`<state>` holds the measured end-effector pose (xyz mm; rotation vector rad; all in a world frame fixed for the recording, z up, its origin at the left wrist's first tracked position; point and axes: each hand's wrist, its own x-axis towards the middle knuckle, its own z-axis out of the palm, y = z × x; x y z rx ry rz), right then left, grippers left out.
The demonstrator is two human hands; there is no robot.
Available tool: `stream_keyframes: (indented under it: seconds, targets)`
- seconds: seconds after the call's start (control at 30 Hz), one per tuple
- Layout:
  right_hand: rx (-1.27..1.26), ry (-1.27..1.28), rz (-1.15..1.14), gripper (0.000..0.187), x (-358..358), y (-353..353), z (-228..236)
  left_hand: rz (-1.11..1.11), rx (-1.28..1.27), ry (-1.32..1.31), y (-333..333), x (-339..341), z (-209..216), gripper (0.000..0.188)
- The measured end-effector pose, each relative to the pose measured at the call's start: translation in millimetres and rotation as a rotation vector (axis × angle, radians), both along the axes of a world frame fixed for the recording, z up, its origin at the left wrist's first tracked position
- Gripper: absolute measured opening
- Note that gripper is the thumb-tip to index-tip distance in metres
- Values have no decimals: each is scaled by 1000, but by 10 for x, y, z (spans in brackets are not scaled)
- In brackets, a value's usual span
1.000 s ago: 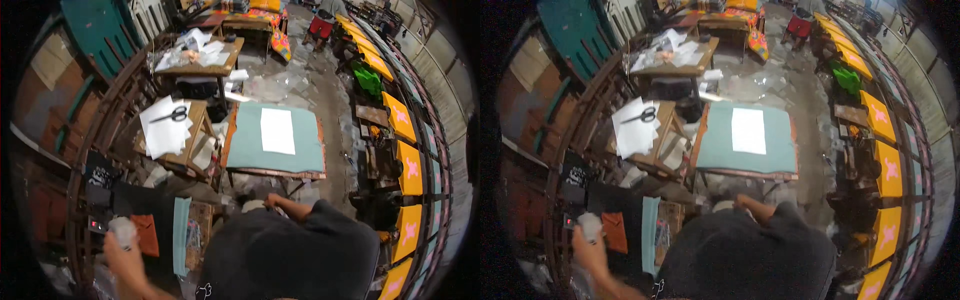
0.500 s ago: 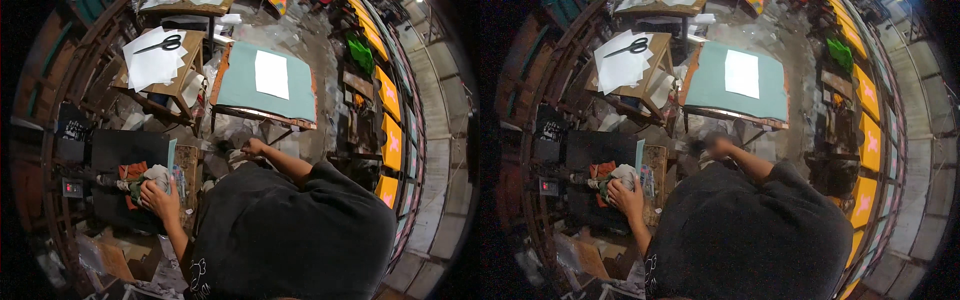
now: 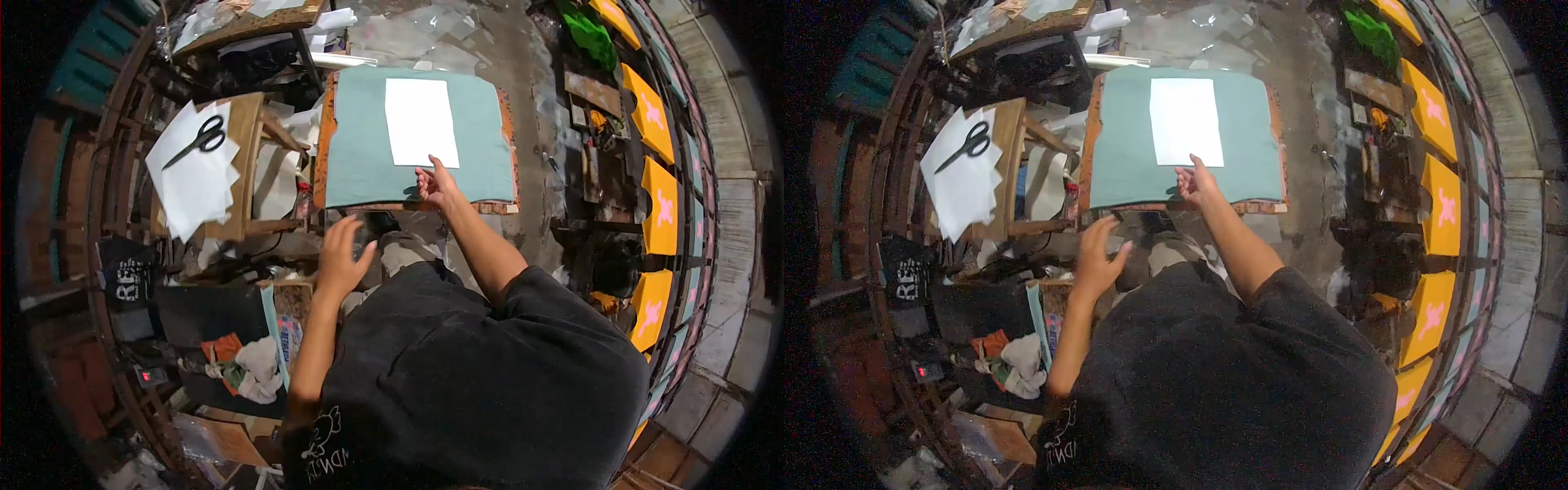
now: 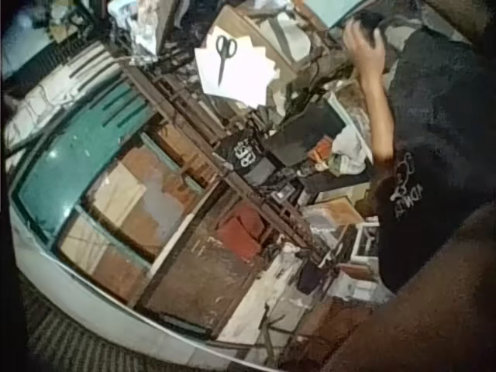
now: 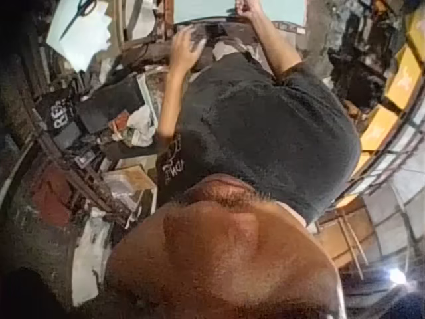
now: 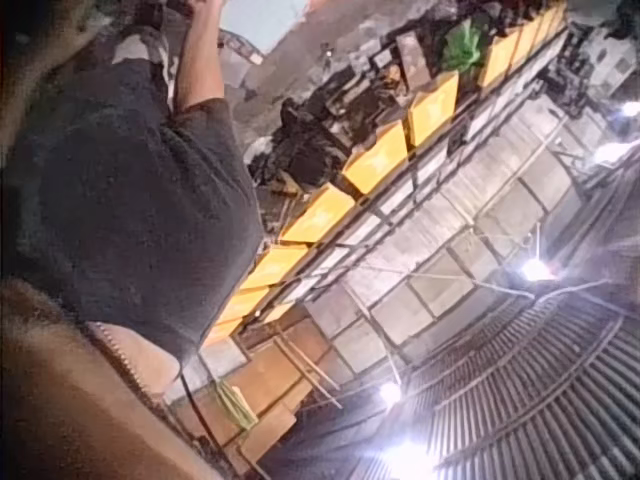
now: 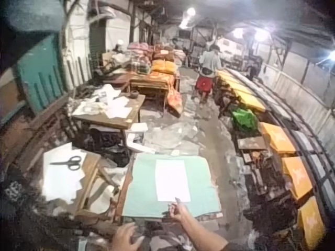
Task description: The person repeatedly assembles small decorative items by placing a paper cutout onto a light blue fabric, folding the fabric over a wooden frame, and wiping the surface with a cloth. The person handles the items one at a time, repeatedly resetting and reassembling them on a cluttered workbench.
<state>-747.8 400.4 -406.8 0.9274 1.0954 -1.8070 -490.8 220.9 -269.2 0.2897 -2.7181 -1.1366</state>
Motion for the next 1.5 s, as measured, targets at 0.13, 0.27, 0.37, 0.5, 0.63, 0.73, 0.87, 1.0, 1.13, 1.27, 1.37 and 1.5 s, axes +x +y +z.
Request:
stream_keyframes:
  seconds: [0.13, 0.27, 0.37, 0.5, 0.63, 0.73, 0.87, 1.0, 1.13, 1.27, 1.37, 1.5]
  targets:
    - [-22, -87, -18, 41, -170, -29, -210, -333, -305, -358, 185, -938, -692, 75]
    - [42, -46, -110, 31, -292, -104, -242, -453, -335, -484, 330, -1305, -1019, 82]
    - [65, 70, 11, 26, -612, -156, -87, -458, -303, -523, 363, -1358, -1060, 83]
    - [179, 203, 11, 25, -1380, -453, 201, -466, -269, -540, 329, -1417, -1000, 84]
    - [191, 283, -50, 18, -2275, -789, 190, -470, -252, -573, 309, -1494, -990, 83]
    - [142, 325, -29, 11, -2916, -1100, 281, -455, -214, -552, 299, -1496, -969, 86]
    - [7, 389, -53, 18, -3692, -1501, 99, -436, -194, -562, 291, -1509, -957, 85]
    - [-47, 491, -64, 20, -4299, -1820, 251, -434, -157, -545, 251, -1514, -959, 80]
    - [-294, 672, -98, 21, -4039, -1852, 1106, -393, -105, -499, 213, -1545, -928, 68]
    - [-443, 660, -24, 23, -3193, -1463, 1328, -140, 689, -511, 0, -1825, -990, 64]
    - [-320, 659, 102, 25, -2193, -1103, 1438, 56, 1504, -256, -254, -2198, -636, 91]
    - [-130, 649, 511, 31, -1115, -614, 1614, 193, 1871, -29, -672, -2436, -163, 133]
